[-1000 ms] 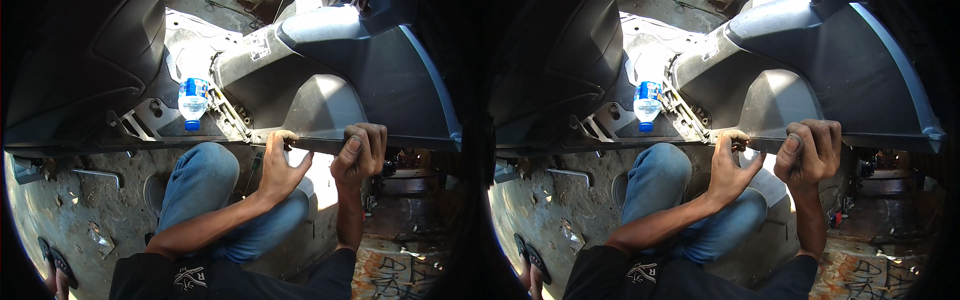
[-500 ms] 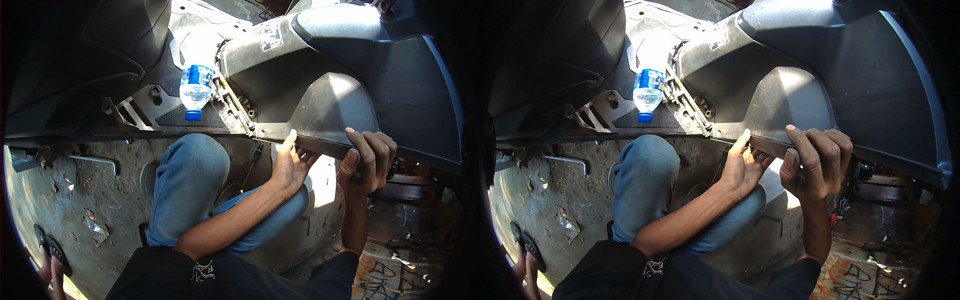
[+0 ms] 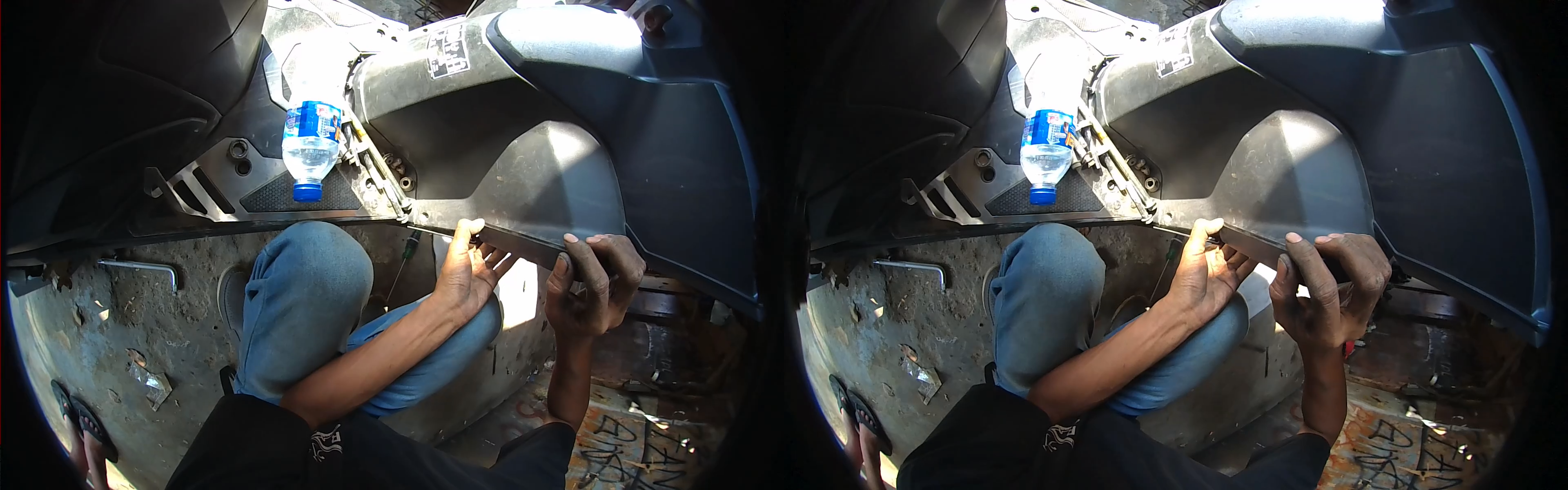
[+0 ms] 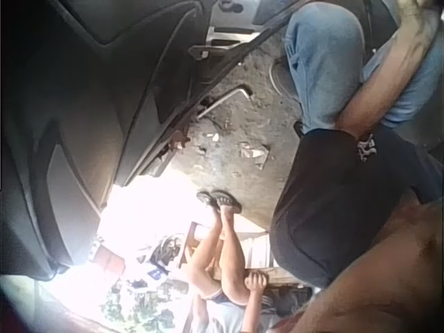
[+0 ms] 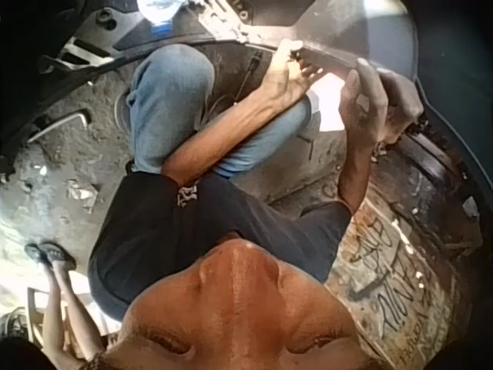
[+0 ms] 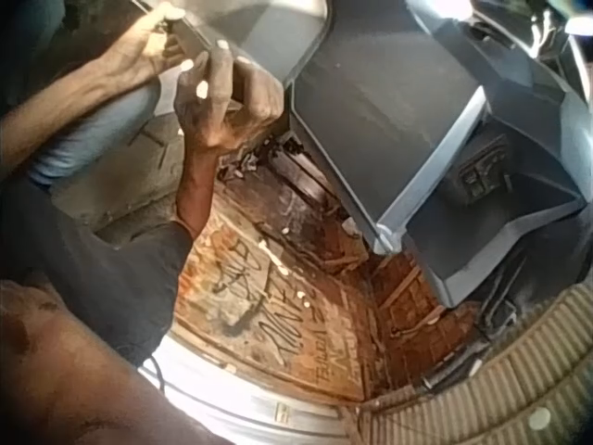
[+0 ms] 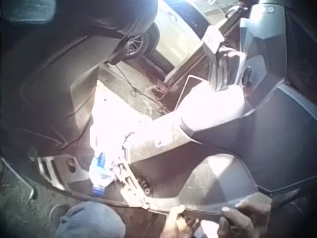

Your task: The recorder removes and reattaches plastic body panels on a scooter using hand tools and an impact driver.

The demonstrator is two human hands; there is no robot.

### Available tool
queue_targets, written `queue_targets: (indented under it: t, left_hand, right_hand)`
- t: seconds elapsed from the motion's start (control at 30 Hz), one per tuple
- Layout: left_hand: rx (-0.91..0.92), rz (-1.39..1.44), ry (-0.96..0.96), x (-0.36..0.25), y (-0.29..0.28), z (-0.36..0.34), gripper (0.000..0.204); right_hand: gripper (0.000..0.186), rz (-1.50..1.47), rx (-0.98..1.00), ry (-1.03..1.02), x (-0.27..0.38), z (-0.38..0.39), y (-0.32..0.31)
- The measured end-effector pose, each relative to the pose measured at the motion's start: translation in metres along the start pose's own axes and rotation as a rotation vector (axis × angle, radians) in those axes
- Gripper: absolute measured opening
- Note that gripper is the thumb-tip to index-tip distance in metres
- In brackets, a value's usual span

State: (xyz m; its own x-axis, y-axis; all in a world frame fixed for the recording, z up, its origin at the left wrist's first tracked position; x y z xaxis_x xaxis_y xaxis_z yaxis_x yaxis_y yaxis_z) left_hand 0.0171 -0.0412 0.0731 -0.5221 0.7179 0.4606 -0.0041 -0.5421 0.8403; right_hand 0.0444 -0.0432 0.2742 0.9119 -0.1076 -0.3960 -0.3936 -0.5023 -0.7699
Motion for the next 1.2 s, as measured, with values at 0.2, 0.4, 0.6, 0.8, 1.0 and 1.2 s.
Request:
queue_targets:
  t: [0.2,0.4,0.6,0.8,1.0,1.2]
  left_hand:
    - [0.014,-0.011,-0.016,-0.004,0.004,0.001,0.037]
    - [0.073,0.033,-0.137,-0.009,-0.006,-0.012,0.038]
    - [0.074,0.067,-0.251,-0.010,-0.017,-0.020,0.021]
    - [0.133,0.138,-0.317,-0.015,-0.020,-0.031,0.025]
    - [0.115,0.063,-0.334,-0.020,-0.018,-0.036,0.017]
    - [0.139,0.191,-0.415,-0.024,-0.003,-0.026,0.022]
  right_hand:
    - [0.035,-0.068,-0.232,-0.047,0.020,0.026,-0.015]
    - [0.074,-0.447,0.024,1.239,0.027,0.103,0.063]
    - [0.069,-0.610,-0.303,1.364,0.045,0.075,0.110]
    - [0.036,-0.453,-0.243,1.384,0.039,0.062,0.103]
    - [0.012,-0.385,-0.268,1.315,0.041,0.059,0.104]
    - [0.024,-0.426,-0.238,1.415,0.043,0.055,0.108]
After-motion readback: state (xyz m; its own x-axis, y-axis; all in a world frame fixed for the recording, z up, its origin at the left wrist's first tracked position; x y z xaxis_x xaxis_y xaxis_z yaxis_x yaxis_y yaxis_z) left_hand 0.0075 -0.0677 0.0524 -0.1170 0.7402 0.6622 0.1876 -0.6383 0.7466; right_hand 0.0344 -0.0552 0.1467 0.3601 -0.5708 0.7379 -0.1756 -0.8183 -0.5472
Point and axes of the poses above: each hand's wrist, its own z-axis away from the middle knuckle, its own y-axis out of the palm, x = y × z, the point moved 5 cm from there along -z, towards the middle knuckle, and after that the axes turned 12 degrees about y, right-handed, at the moved point
